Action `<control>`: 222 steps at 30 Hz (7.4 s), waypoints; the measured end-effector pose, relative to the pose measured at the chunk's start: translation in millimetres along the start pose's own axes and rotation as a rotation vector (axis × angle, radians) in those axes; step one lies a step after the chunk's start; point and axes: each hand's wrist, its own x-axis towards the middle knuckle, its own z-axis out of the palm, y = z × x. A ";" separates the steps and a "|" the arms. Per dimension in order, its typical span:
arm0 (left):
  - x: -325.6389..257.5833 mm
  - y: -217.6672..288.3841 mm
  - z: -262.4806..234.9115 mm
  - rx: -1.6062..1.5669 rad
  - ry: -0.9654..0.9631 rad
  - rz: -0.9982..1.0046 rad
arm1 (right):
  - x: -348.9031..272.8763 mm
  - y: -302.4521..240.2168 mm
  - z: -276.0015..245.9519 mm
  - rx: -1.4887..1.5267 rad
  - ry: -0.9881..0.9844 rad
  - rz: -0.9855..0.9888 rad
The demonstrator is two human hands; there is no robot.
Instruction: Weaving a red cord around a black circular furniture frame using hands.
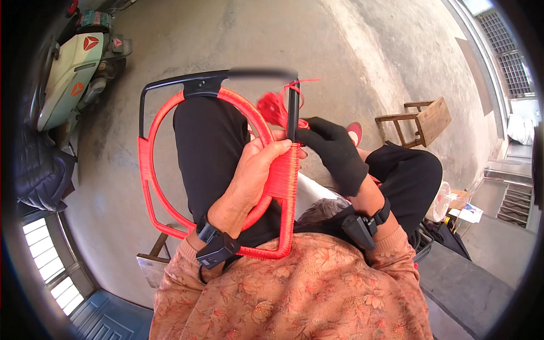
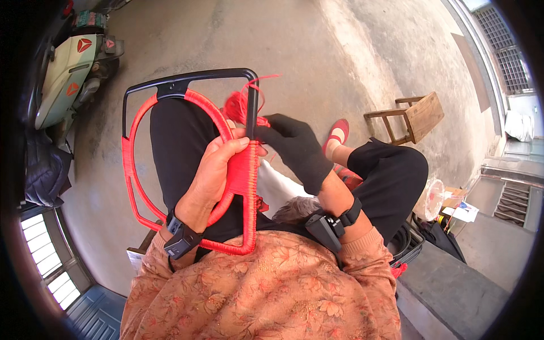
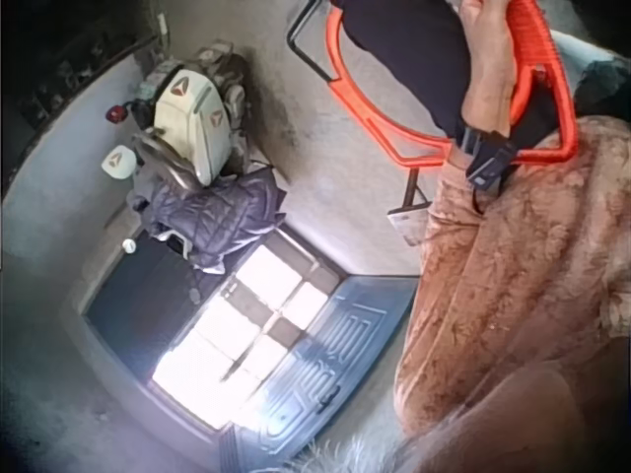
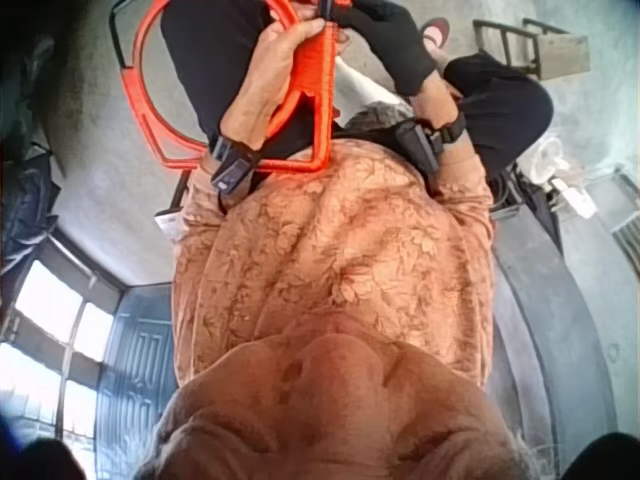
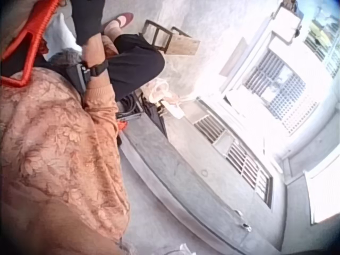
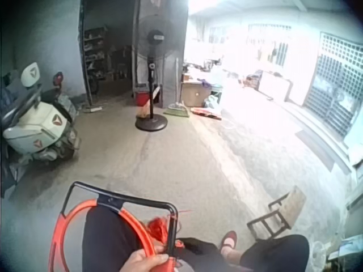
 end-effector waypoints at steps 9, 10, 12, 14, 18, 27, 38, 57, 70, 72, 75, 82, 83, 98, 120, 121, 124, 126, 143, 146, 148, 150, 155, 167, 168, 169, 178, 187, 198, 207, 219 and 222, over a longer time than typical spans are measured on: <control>0.3 -4.3 -1.8 -0.087 0.094 0.061 | -52.3 -49.2 -47.3 0.187 -0.016 -0.225; 0.2 -3.7 -1.9 -0.098 0.081 0.061 | -69.1 -49.1 -51.9 0.122 -0.093 -0.225; -0.6 -3.4 -1.3 -0.117 0.095 0.057 | -92.5 -44.3 -65.7 0.012 -0.152 -0.216; -1.8 -4.7 0.5 -0.138 0.137 0.092 | -104.6 -37.3 -81.3 -0.066 0.012 -0.178; -1.4 -5.2 -0.5 -0.140 0.103 0.118 | -102.3 -26.3 -91.7 -0.188 0.586 -0.032; 0.5 -10.3 -4.7 -0.067 0.061 0.090 | -30.2 -20.7 -7.7 0.283 -0.030 0.336; 2.6 -10.9 -5.1 -0.004 0.101 0.118 | -37.3 -78.4 -5.8 0.075 0.129 0.241; 2.1 -7.6 -8.3 -0.139 0.032 0.099 | -31.4 -14.5 -42.2 0.294 0.170 0.131; 1.7 -11.6 -12.8 -0.175 0.055 0.055 | -72.9 26.2 -162.4 0.444 0.743 -0.072; 2.9 -11.4 -10.9 -0.133 0.076 0.050 | -66.3 26.9 -133.7 0.375 0.588 -0.012; 2.9 -10.3 -5.9 -0.034 0.129 0.058 | -49.3 31.4 -79.9 0.305 0.225 0.085; 3.5 -14.5 7.4 0.049 0.200 0.183 | 11.0 53.0 4.6 0.155 -0.203 -0.017; 3.9 -14.6 6.9 0.038 0.173 0.203 | 20.4 48.8 6.8 0.030 -0.161 -0.056; 7.9 -13.3 -9.2 -0.076 0.070 0.024 | 16.7 -12.9 40.9 0.194 0.160 -0.062; -0.8 -6.8 0.3 -0.037 0.108 0.044 | -79.4 -23.2 -95.1 0.313 0.688 0.047; -0.8 -6.9 1.0 -0.026 0.105 0.058 | -74.1 -22.8 -83.7 0.307 0.616 0.027; -1.1 -6.9 2.6 0.010 0.109 0.102 | -51.0 -16.4 -38.7 0.291 0.399 -0.035; -1.2 -6.6 3.9 0.034 0.127 0.136 | -32.2 -6.4 -9.5 0.276 0.251 -0.076; -3.2 -3.3 -0.5 -0.180 -0.080 0.049 | -22.4 2.7 -16.6 1.091 -0.043 -0.052; -2.2 -4.9 0.4 -0.187 -0.045 0.059 | -15.2 9.1 -13.6 1.209 -0.139 -0.006; -1.8 -5.7 -0.3 -0.179 -0.046 0.067 | -12.5 15.5 -12.9 1.237 -0.123 0.016; -1.5 -6.0 -1.7 -0.178 -0.051 0.059 | -11.0 20.7 -13.0 1.213 -0.076 0.028; -0.4 -5.0 -2.9 -0.172 -0.066 0.026 | -7.8 22.6 -13.9 1.267 -0.123 0.018; 2.2 -3.7 -1.0 -0.144 -0.037 0.029 | -17.5 11.4 -29.0 0.887 0.030 0.117; 3.2 -4.4 -0.9 -0.145 -0.041 0.042 | -18.4 9.7 -28.4 0.874 0.075 0.126; 3.9 -4.9 -0.9 -0.146 -0.044 0.055 | -18.7 8.0 -28.1 0.844 0.090 0.138; 3.1 -5.6 -2.8 -0.161 0.019 0.039 | -15.1 12.0 -48.9 0.308 0.249 0.248; 3.0 -6.2 -2.1 -0.154 0.049 0.046 | -15.9 18.4 -44.9 0.205 0.130 0.274; 3.6 -7.1 -3.9 -0.135 0.034 0.045 | -13.3 19.9 -41.0 0.111 0.228 0.217; 4.0 -7.2 -6.0 -0.115 0.014 0.035 | -12.3 29.4 -45.0 0.165 0.134 0.214; 4.5 -6.8 -5.8 -0.117 0.030 0.027 | -13.2 27.8 -45.6 0.127 0.066 0.225; 4.5 -7.2 -5.5 -0.120 0.040 0.023 | -13.1 25.7 -44.8 0.091 0.083 0.255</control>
